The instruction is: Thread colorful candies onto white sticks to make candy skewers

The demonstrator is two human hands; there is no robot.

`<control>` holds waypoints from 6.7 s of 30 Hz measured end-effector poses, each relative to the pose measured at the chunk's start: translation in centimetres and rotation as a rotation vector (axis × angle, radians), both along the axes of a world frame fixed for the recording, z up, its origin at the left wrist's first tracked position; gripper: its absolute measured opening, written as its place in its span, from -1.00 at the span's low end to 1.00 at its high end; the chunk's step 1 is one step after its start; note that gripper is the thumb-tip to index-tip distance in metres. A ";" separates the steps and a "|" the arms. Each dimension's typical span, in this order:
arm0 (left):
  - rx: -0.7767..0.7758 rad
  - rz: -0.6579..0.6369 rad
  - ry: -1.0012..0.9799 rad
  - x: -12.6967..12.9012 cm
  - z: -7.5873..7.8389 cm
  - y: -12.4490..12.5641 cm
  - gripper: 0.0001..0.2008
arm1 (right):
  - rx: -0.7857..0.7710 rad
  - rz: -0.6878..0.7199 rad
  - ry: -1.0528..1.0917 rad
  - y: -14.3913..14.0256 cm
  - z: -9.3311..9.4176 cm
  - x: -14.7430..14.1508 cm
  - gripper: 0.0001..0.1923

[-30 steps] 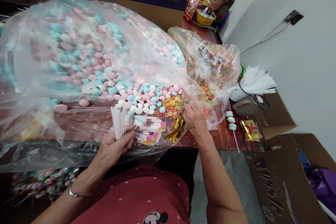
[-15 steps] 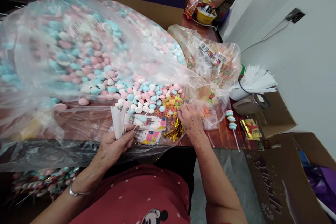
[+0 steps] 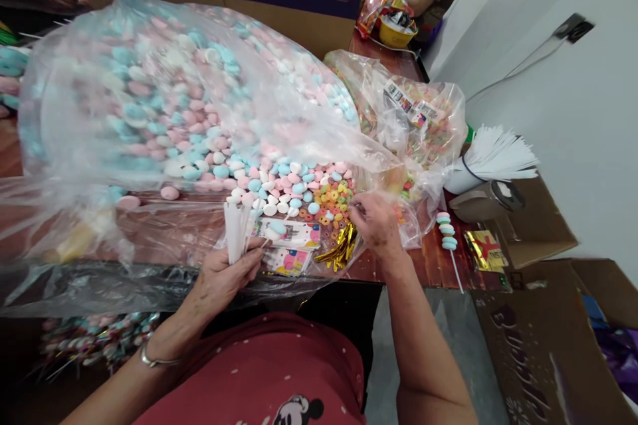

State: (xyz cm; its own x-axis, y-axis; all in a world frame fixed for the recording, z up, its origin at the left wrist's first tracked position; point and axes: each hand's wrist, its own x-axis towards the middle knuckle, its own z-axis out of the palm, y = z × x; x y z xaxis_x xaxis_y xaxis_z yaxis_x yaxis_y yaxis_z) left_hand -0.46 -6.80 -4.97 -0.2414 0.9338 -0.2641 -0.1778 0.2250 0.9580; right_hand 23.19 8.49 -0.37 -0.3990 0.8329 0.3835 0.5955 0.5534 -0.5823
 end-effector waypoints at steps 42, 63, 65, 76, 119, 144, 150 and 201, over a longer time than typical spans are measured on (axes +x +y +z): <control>0.052 0.111 -0.085 0.6 -0.1 0.0 -0.62 | -0.022 0.050 -0.374 -1.2 -0.6 -9.5 -0.82; -0.001 0.194 -0.141 0.8 -0.1 0.1 -0.56 | 0.264 0.289 -0.573 -1.3 -2.6 -9.4 -0.85; 0.000 0.183 -0.137 0.7 -0.1 0.1 -0.56 | 0.284 0.273 -0.624 -1.5 -2.8 -9.8 -0.85; 0.029 0.053 -0.016 0.3 0.4 0.4 -0.66 | -0.576 0.052 0.458 -0.2 -1.3 -8.2 -0.84; 0.073 0.063 0.005 0.7 -0.6 0.4 -0.79 | 0.068 0.405 -0.035 -4.4 -2.4 -7.6 -0.62; 0.091 0.010 0.056 0.4 -0.9 0.2 -0.64 | -0.030 -0.081 -0.012 -0.2 -1.2 -4.9 -0.88; 0.101 -0.055 0.096 0.2 -0.8 0.2 -0.65 | -0.549 0.113 0.491 -1.2 -1.9 -5.9 -0.85; 0.102 -0.074 0.146 0.2 -0.3 0.2 -0.66 | -0.117 0.122 0.282 -4.8 -1.2 -6.3 -0.70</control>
State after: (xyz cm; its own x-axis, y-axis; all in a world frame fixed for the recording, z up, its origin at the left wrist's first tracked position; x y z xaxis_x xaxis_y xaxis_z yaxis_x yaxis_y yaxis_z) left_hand -0.28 -6.56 -5.27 -0.2003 0.9705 -0.1343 -0.0217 0.1327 0.9909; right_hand 16.88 3.68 -1.54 -0.3900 0.8307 0.3974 0.3354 0.5300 -0.7788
